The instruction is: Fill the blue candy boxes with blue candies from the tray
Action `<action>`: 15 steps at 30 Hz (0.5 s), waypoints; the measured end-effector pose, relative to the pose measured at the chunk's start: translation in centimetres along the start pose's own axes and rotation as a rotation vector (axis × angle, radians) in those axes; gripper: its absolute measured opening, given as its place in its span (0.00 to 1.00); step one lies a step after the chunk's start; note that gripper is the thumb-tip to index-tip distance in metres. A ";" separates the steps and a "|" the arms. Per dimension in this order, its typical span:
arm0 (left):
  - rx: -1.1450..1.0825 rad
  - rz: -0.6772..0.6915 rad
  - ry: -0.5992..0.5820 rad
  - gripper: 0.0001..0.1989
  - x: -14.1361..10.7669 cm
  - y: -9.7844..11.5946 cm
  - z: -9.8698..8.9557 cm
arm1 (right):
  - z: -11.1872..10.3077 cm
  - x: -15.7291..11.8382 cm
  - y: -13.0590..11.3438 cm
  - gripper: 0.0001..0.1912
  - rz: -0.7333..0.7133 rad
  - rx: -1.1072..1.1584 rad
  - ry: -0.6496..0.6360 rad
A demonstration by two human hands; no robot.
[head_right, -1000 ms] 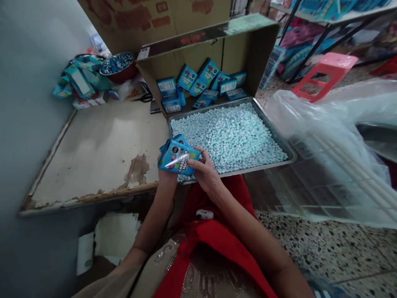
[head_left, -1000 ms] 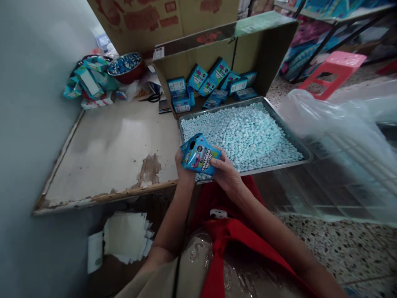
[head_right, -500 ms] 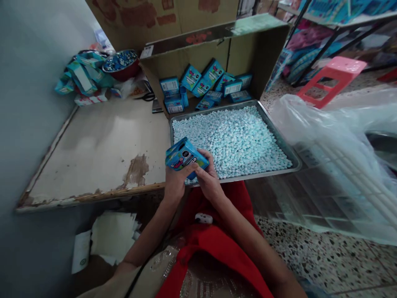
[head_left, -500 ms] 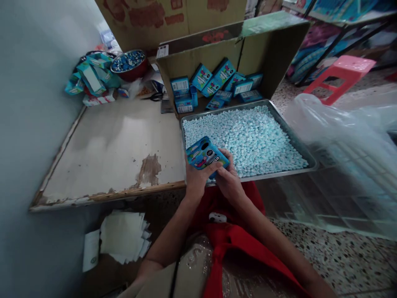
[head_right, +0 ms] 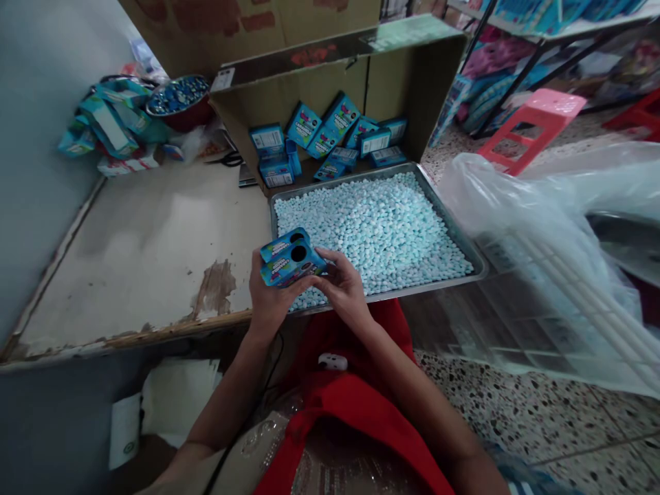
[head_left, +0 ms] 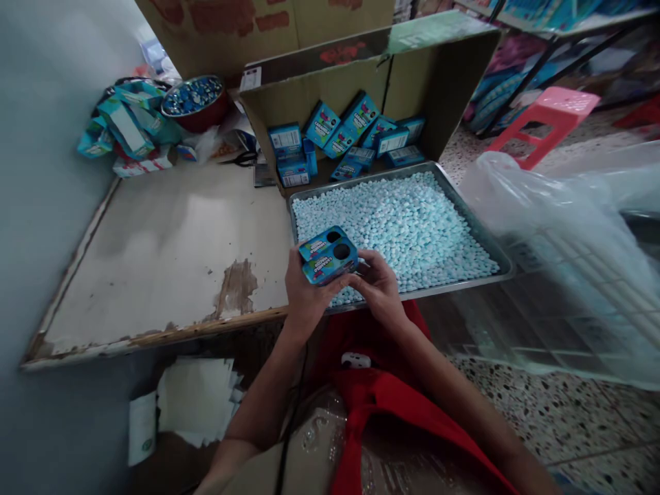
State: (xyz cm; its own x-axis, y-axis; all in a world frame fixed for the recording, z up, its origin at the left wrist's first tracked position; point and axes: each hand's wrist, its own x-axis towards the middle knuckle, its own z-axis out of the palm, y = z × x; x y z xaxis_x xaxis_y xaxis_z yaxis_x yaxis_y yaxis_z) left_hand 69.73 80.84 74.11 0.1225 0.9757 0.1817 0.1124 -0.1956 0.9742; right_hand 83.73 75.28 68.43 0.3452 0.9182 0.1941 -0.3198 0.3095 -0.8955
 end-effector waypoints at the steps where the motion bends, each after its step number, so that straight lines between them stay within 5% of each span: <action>1: -0.003 -0.011 -0.006 0.45 0.2 -0.1 -0.2 | 0.1 0.1 0.1 0.27 0.014 -0.001 -0.001; 7: -0.062 -0.063 0.124 0.51 0.7 -0.1 0.1 | 1.6 -0.1 0.3 0.27 0.024 0.041 0.073; 15: 0.032 0.042 0.062 0.49 1.3 0.5 0.2 | 1.4 0.4 0.3 0.25 0.106 0.080 0.115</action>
State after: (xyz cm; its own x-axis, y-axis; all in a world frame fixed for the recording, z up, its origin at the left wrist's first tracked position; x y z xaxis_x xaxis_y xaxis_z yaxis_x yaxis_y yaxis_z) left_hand 70.19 81.94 74.81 0.0665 0.9707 0.2310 0.1398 -0.2383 0.9611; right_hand 82.49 76.10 68.77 0.4031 0.9138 0.0488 -0.4275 0.2352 -0.8729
